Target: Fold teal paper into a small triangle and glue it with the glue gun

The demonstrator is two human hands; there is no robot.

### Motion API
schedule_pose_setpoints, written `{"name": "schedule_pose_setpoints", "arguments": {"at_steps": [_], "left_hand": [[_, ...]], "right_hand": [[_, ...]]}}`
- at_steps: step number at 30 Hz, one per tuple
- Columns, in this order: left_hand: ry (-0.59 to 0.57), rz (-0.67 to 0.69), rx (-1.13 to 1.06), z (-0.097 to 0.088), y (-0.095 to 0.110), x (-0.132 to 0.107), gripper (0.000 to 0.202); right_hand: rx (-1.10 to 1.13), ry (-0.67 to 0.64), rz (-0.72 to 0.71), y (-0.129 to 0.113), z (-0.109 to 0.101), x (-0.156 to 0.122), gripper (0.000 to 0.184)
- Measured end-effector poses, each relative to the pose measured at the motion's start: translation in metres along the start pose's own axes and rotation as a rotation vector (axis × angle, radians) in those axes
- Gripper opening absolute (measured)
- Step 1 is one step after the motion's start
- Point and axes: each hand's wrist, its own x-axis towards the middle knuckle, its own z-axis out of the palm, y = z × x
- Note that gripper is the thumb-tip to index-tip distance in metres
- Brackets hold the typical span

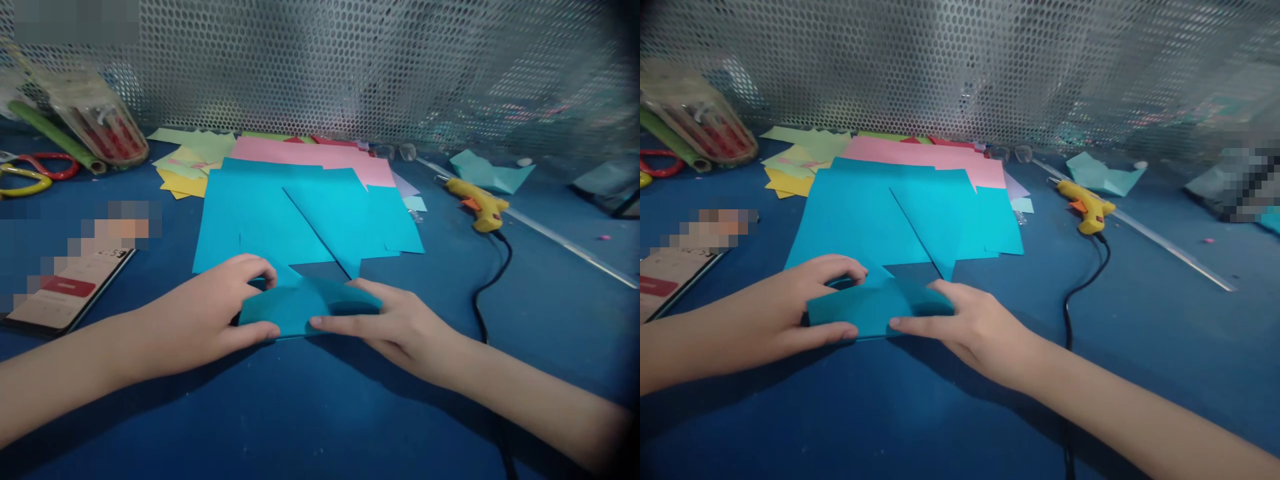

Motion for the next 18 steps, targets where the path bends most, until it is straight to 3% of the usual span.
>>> {"name": "schedule_pose_setpoints", "arguments": {"at_steps": [18], "left_hand": [[-0.065,-0.112,-0.083,0.0019,-0.0063,-0.0026,0.044]], "right_hand": [[-0.058,-0.110,-0.035,-0.0016,-0.0031,0.0046,0.042]]}}
